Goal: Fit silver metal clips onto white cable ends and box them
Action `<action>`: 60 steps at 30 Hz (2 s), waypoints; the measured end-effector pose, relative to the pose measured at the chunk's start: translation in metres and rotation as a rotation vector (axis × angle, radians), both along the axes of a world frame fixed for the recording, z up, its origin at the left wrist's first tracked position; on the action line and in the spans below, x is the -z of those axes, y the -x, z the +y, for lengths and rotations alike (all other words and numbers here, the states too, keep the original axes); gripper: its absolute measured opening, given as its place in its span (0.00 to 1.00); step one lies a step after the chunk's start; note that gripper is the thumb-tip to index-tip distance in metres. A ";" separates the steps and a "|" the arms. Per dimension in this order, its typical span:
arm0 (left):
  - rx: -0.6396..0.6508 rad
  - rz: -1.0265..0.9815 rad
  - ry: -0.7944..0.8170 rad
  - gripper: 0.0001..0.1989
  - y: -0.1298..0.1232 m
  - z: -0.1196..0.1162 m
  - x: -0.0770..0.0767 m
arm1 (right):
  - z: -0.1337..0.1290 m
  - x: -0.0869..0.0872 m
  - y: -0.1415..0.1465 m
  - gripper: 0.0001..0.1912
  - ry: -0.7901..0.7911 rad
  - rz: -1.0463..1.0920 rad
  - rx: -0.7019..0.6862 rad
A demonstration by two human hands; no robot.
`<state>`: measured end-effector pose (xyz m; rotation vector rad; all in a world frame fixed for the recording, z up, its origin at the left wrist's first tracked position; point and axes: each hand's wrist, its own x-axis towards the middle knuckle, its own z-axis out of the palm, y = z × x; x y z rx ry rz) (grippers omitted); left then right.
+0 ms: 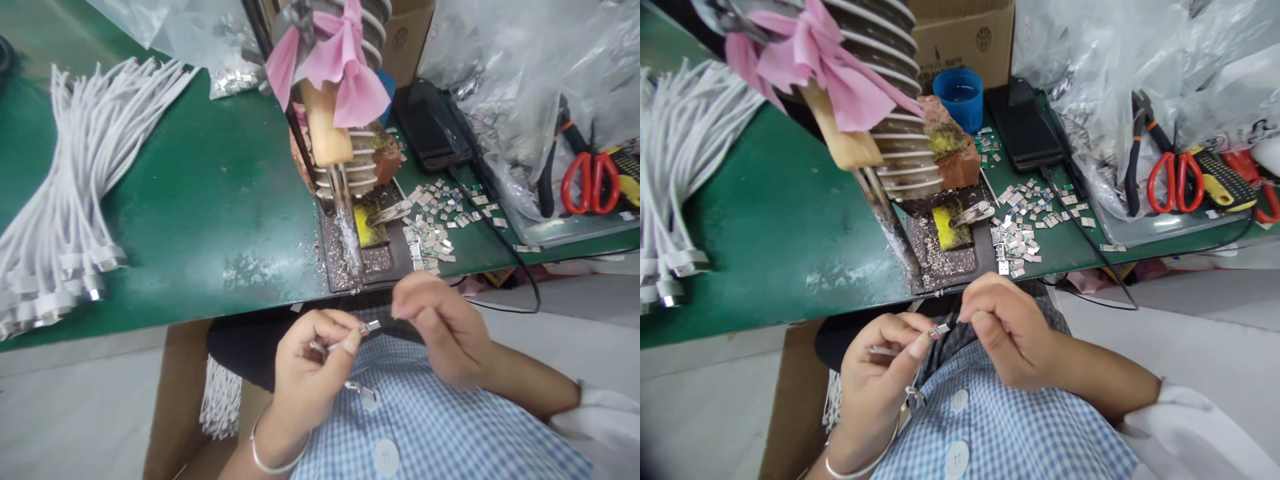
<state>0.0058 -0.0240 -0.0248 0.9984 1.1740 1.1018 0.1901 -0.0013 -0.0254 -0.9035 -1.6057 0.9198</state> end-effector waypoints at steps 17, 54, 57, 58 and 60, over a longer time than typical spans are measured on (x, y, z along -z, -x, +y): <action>0.032 -0.222 0.110 0.06 -0.001 0.030 -0.008 | 0.009 -0.014 0.004 0.06 -0.151 -0.339 0.026; 0.029 -0.292 0.059 0.06 -0.005 0.042 -0.016 | 0.025 -0.015 0.013 0.09 -0.299 -0.253 0.113; 0.017 -0.292 0.056 0.06 -0.005 0.041 -0.015 | 0.025 -0.015 0.013 0.10 -0.297 -0.248 0.114; 0.014 -0.287 0.053 0.06 -0.005 0.041 -0.014 | 0.024 -0.015 0.013 0.10 -0.296 -0.248 0.115; 0.015 -0.275 0.046 0.06 -0.005 0.039 -0.012 | 0.023 -0.014 0.013 0.10 -0.287 -0.247 0.111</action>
